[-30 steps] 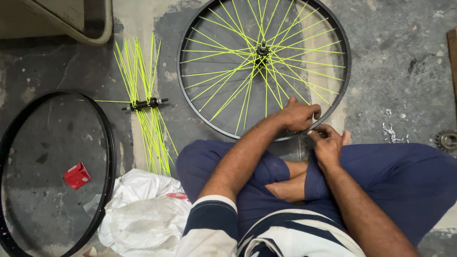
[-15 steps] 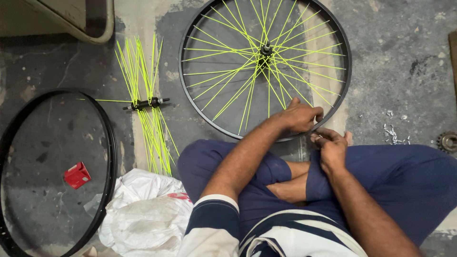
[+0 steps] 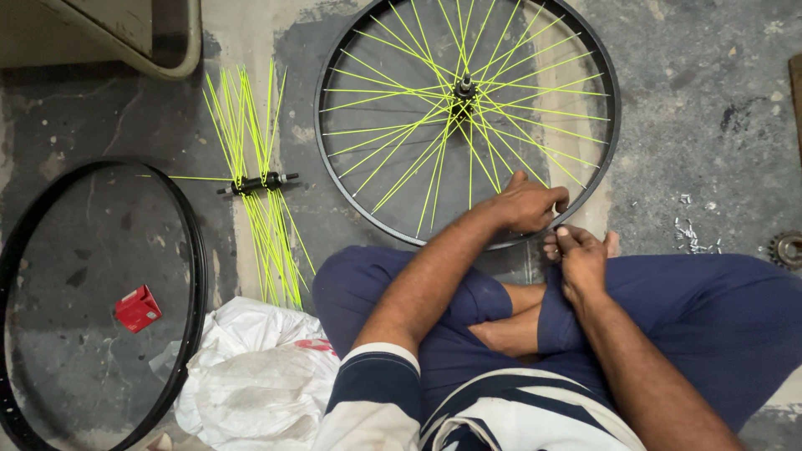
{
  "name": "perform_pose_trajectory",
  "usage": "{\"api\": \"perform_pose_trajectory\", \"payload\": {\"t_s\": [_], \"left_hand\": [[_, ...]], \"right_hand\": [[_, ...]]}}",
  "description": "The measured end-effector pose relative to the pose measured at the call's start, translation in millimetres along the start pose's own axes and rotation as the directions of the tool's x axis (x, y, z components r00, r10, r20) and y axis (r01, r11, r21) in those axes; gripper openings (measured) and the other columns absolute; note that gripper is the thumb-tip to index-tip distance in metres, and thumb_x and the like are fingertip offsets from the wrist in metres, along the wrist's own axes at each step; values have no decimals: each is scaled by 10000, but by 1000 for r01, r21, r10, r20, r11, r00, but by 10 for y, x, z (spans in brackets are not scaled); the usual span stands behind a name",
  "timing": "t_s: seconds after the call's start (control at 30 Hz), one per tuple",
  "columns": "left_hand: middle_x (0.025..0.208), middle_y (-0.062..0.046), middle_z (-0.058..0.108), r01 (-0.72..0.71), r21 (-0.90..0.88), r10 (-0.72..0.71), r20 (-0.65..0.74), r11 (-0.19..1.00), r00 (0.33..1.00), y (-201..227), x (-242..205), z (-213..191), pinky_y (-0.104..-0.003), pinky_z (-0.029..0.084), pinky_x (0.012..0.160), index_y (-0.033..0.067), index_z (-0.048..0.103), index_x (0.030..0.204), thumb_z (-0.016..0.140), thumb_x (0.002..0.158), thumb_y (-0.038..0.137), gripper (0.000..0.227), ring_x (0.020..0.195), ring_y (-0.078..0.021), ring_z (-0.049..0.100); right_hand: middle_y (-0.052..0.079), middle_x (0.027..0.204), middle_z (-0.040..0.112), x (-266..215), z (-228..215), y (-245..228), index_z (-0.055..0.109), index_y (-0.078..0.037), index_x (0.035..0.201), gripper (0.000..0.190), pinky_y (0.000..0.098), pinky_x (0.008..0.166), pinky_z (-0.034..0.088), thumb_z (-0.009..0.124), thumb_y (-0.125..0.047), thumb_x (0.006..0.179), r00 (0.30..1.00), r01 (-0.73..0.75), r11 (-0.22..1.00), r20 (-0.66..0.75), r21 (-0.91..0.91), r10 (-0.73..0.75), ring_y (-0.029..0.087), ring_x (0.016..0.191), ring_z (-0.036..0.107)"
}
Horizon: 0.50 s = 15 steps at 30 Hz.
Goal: The person sits on the floor and assembles a bicycle wheel by inserting neon green spokes into a hub and rim. They tighten the spoke nipples by hand to secure the spokes. The person then switches to a second wheel, placing the hub into the rim and beginning to insert spokes.
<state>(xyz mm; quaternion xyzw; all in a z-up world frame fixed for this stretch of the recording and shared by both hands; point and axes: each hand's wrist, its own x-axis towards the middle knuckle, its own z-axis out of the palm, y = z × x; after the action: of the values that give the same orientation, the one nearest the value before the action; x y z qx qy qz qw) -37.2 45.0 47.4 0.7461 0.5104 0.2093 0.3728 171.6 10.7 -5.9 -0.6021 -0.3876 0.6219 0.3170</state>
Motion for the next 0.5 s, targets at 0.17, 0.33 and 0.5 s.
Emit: {"api": "perform_pose_trajectory", "payload": {"t_s": [0.17,0.33,0.5], "left_hand": [[833,-4,727,-16,-57,18,30,998,999,-33,-13,-19,-444,308,907,175,624,1128,627,755,137,375,889,-218,702],[824,-3,738,4,-70,-2,26,998,1000,-3,-26,-40,-439,309,897,178,615,1144,623,750,165,394,875,-219,703],[821,10,737,19,9,-19,39,1000,999,6,-5,-41,-438,311,912,205,645,1127,616,813,190,315,894,-210,708]], "right_hand": [[115,1014,673,15,10,-16,601,55,1226,249,266,720,588,573,-43,999,994,-104,988,25,110,102,195,804,682],[124,1078,645,-37,78,-128,551,51,1216,230,279,754,614,557,-60,1015,990,-131,979,72,156,122,213,866,691],[120,1073,663,-62,92,-162,553,47,1203,222,275,767,611,565,-55,1006,991,-123,981,73,149,113,208,883,707]]}}
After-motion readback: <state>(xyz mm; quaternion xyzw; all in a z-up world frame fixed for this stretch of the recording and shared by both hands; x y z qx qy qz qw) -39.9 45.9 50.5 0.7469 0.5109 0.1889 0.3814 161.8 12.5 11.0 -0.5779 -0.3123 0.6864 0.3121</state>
